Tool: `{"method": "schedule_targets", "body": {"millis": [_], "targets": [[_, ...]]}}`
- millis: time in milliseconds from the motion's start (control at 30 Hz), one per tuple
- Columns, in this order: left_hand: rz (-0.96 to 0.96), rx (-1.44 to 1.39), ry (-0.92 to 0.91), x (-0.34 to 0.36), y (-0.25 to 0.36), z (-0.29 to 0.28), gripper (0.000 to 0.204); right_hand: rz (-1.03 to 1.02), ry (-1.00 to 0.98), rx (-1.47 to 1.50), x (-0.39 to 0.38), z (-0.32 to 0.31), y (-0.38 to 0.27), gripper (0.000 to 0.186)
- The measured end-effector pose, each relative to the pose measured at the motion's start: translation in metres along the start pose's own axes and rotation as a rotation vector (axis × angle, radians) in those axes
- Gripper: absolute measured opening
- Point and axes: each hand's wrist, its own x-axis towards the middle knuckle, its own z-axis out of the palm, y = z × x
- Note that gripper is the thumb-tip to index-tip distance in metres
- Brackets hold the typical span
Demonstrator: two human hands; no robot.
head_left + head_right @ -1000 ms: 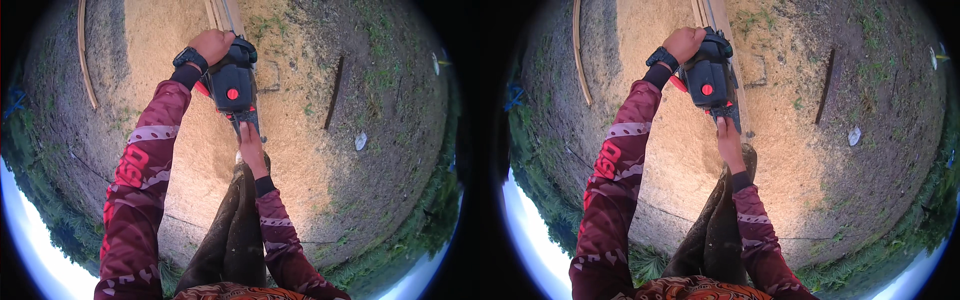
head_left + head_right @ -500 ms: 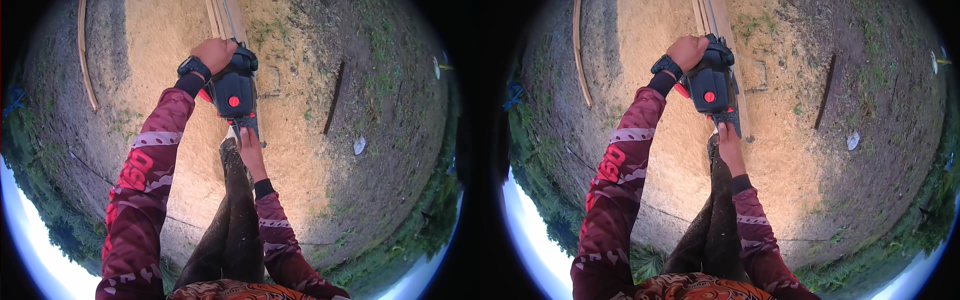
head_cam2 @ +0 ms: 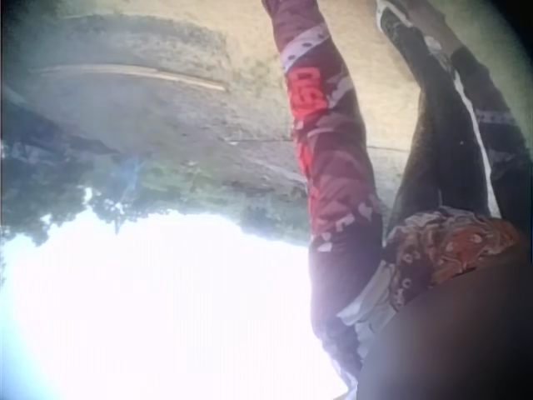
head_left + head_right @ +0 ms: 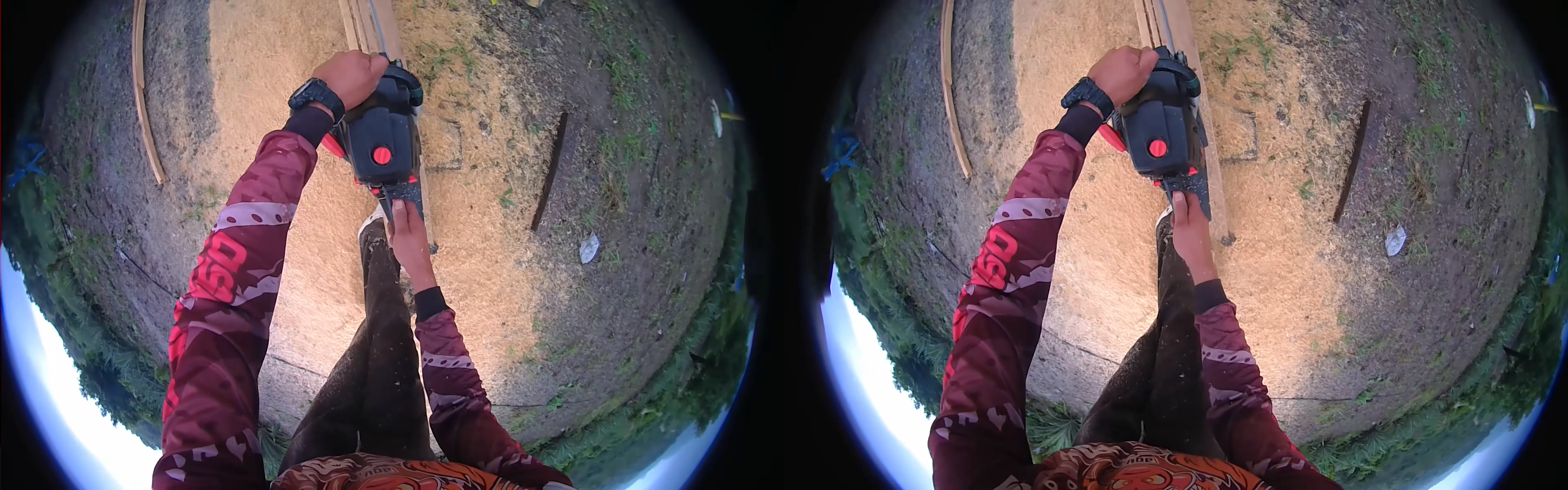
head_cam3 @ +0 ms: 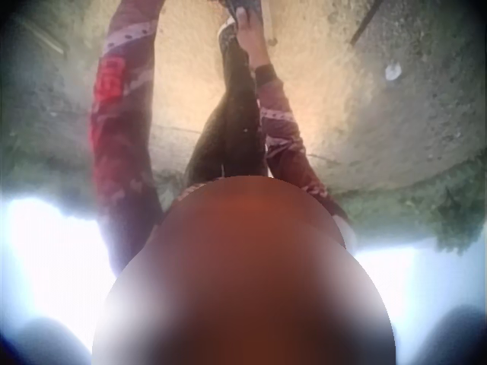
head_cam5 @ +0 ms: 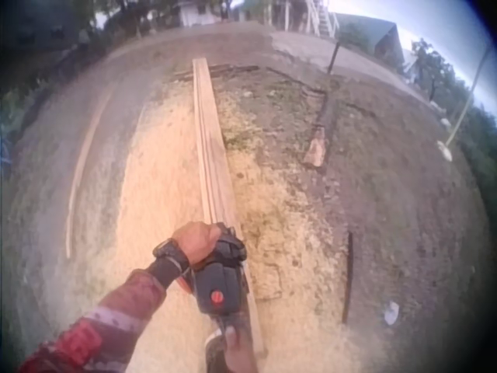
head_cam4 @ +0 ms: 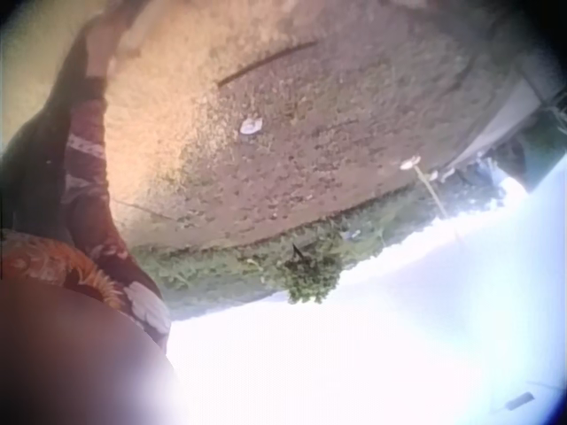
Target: The person uses a chainsaw to cut through a long wooden plank resting on the ground.
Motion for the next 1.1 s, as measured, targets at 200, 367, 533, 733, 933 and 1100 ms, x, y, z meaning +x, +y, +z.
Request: {"method": "schedule_targets", "body": {"millis": [200, 367, 533, 733, 933, 1100], "targets": [[0.018, 0.078, -0.005, 0.004, -0.01, 0.019, 0.03, -0.011, 0.003, 0.05, 0.004, 0.003, 0.008, 0.039], [-0.027, 0.064, -0.028, 0.005, -0.007, 0.016, 0.028, 0.029, 0.006, 0.059, 0.002, 0.0, 0.002, 0.037], [-0.006, 0.028, -0.031, 0.017, -0.006, -0.006, 0.036, 0.042, 0.009, 0.046, 0.007, 0.003, -0.015, 0.038], [-0.052, -0.012, -0.01, 0.04, -0.024, -0.016, 0.041, 0.03, -0.007, 0.062, 0.029, 0.014, -0.042, 0.039], [-0.033, 0.017, -0.016, 0.049, -0.035, -0.004, 0.035, -0.001, 0.004, 0.054, 0.044, 0.016, -0.03, 0.037], [-0.036, 0.036, -0.033, 0.053, -0.042, 0.004, 0.028, 0.044, -0.009, 0.098, 0.046, 0.017, -0.03, 0.036]]}}
